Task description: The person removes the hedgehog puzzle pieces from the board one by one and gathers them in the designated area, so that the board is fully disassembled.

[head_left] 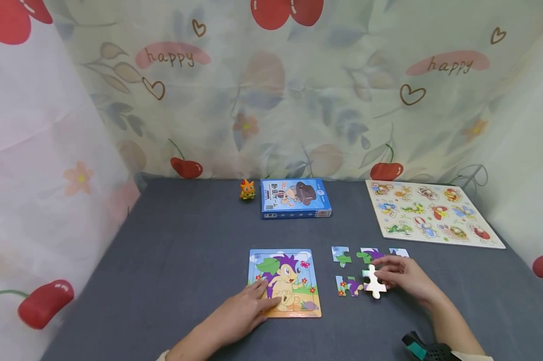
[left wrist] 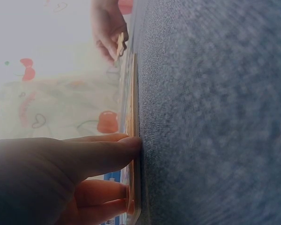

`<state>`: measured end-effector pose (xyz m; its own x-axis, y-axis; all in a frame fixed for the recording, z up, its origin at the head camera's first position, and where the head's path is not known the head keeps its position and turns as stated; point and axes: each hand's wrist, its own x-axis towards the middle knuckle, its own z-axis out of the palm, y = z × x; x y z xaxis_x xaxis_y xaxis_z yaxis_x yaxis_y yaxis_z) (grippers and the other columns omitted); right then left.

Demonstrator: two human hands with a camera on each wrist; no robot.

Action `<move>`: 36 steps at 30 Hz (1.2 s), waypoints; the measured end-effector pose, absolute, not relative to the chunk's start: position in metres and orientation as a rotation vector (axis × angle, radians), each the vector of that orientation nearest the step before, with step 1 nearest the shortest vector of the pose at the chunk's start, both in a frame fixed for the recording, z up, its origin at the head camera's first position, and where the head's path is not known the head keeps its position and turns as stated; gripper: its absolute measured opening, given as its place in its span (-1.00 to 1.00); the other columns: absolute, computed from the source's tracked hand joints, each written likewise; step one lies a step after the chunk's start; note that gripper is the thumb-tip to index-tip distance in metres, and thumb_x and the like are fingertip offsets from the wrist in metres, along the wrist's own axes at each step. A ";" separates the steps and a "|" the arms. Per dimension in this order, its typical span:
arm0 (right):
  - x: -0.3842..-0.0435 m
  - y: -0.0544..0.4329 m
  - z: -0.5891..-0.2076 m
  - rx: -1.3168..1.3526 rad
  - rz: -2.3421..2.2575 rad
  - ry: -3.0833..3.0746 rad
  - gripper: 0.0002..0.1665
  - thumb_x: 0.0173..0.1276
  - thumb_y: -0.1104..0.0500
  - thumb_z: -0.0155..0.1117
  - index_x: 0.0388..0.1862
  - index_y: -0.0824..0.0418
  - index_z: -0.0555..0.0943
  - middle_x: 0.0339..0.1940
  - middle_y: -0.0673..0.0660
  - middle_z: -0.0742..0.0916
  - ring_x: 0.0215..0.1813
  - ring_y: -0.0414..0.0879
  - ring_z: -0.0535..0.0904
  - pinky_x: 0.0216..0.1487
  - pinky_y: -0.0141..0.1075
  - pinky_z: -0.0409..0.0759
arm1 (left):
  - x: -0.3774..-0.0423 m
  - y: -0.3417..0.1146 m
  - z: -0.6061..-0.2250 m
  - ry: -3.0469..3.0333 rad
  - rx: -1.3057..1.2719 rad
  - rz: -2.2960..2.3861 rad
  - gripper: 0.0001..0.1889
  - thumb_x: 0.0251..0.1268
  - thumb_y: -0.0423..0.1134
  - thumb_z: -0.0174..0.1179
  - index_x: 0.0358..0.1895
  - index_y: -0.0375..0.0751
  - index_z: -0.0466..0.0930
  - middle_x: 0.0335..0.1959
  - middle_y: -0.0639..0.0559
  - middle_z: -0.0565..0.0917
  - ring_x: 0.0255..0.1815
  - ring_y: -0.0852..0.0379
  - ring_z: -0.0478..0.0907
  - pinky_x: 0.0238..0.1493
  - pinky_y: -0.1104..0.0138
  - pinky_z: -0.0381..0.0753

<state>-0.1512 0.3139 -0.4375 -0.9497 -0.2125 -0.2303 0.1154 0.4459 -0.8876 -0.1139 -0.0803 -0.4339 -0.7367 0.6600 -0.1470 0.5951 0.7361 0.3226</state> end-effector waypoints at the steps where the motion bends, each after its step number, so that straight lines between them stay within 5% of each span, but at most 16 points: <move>1: -0.150 0.316 -0.438 -0.071 -1.501 2.399 -0.43 0.29 0.12 0.24 0.12 0.51 0.42 -0.41 0.00 0.68 -0.46 -0.26 0.54 -0.39 -0.34 0.60 | -0.114 -0.080 -0.434 2.682 0.982 0.370 -0.61 0.34 -0.10 0.08 0.23 0.18 0.46 0.37 -0.17 0.31 0.40 -0.11 0.24 0.19 0.01 0.44; 9: -0.147 0.326 -0.442 -0.007 -1.407 2.430 -0.41 0.28 0.04 0.25 0.11 0.45 0.45 -0.44 0.02 0.67 -0.58 -0.23 0.41 -0.50 -0.34 0.47 | -0.114 -0.080 -0.434 2.695 1.017 0.348 -0.61 0.34 -0.11 0.09 0.22 0.16 0.47 0.36 -0.19 0.34 0.39 -0.11 0.25 0.19 0.02 0.45; 36: -0.147 0.326 -0.450 -0.012 -1.334 2.574 -0.59 0.20 0.12 0.34 -0.20 0.48 0.58 -0.47 0.06 0.69 -0.50 -0.29 0.55 -0.45 -0.36 0.60 | -0.114 -0.080 -0.433 2.697 1.015 0.362 -0.62 0.34 -0.12 0.09 0.22 0.15 0.48 0.36 -0.20 0.33 0.39 -0.12 0.26 0.20 0.03 0.44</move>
<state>-0.1470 0.3265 -0.4495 -0.9706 -0.1181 -0.2095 0.1030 0.5829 -0.8060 -0.1137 -0.0802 -0.4326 -0.7312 0.6692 -0.1327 0.6105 0.7286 0.3104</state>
